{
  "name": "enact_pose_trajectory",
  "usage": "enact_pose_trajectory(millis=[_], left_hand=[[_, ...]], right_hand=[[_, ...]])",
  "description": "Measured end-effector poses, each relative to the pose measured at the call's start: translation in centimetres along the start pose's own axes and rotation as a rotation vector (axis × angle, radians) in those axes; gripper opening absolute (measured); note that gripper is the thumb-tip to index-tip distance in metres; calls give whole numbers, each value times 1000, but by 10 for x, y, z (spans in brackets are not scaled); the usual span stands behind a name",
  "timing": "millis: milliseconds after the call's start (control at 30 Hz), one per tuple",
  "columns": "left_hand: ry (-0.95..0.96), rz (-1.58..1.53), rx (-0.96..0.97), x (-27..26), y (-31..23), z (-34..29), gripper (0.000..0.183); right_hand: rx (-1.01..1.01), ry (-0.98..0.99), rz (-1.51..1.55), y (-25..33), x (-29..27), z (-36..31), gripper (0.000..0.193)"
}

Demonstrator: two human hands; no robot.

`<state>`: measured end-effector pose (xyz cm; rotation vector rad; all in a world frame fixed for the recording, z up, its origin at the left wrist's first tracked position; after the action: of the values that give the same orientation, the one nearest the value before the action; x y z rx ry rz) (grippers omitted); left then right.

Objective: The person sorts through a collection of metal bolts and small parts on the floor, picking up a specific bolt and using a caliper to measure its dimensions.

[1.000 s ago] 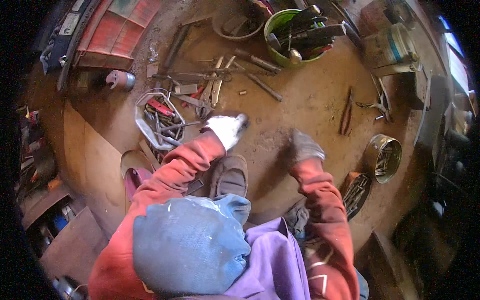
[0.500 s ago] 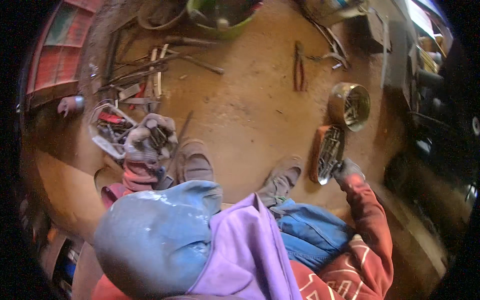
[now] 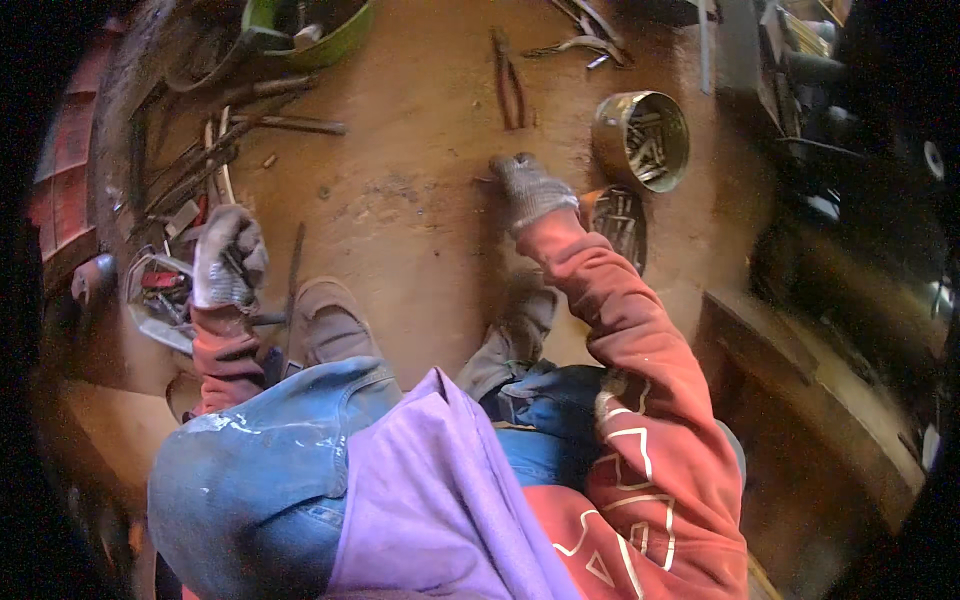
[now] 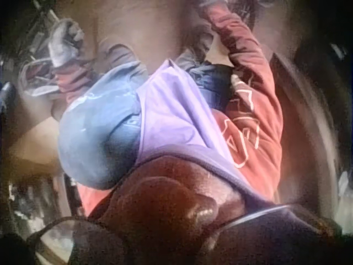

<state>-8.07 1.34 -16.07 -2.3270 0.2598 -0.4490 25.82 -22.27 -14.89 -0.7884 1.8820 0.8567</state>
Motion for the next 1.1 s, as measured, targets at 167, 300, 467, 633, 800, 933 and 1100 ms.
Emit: enact_pose_trajectory(millis=[167,300,467,633,800,933,1100], left_hand=[[-22,319,84,-6,15,-11,20],[-137,591,240,-28,29,-5,25],[-233,883,431,2,3,21,28],[-261,1469,402,32,-15,61,22],[-191,1503,303,41,-3,73,23],[54,817,223,29,-18,36,32],[376,-218,-13,18,51,-9,27]], right_hand=[[66,238,-306,-9,53,30,25],[19,298,-240,45,37,19,36],[-52,291,-45,118,63,33,29],[-164,150,193,200,60,62,24],[-201,314,-65,226,61,65,33],[-342,496,-230,230,75,80,37],[-269,440,-205,245,43,82,33]])
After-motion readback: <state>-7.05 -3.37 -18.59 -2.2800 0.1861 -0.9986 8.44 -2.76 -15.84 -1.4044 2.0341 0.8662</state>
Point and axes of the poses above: each hand's wrist, its own z-axis towards the middle knuckle, its own x-axis out of the palm, y = z × x, the point moved 6 cm from there along z, towards the middle knuckle, and after that the axes turned 3 degrees about x, right-handed, at the moved point
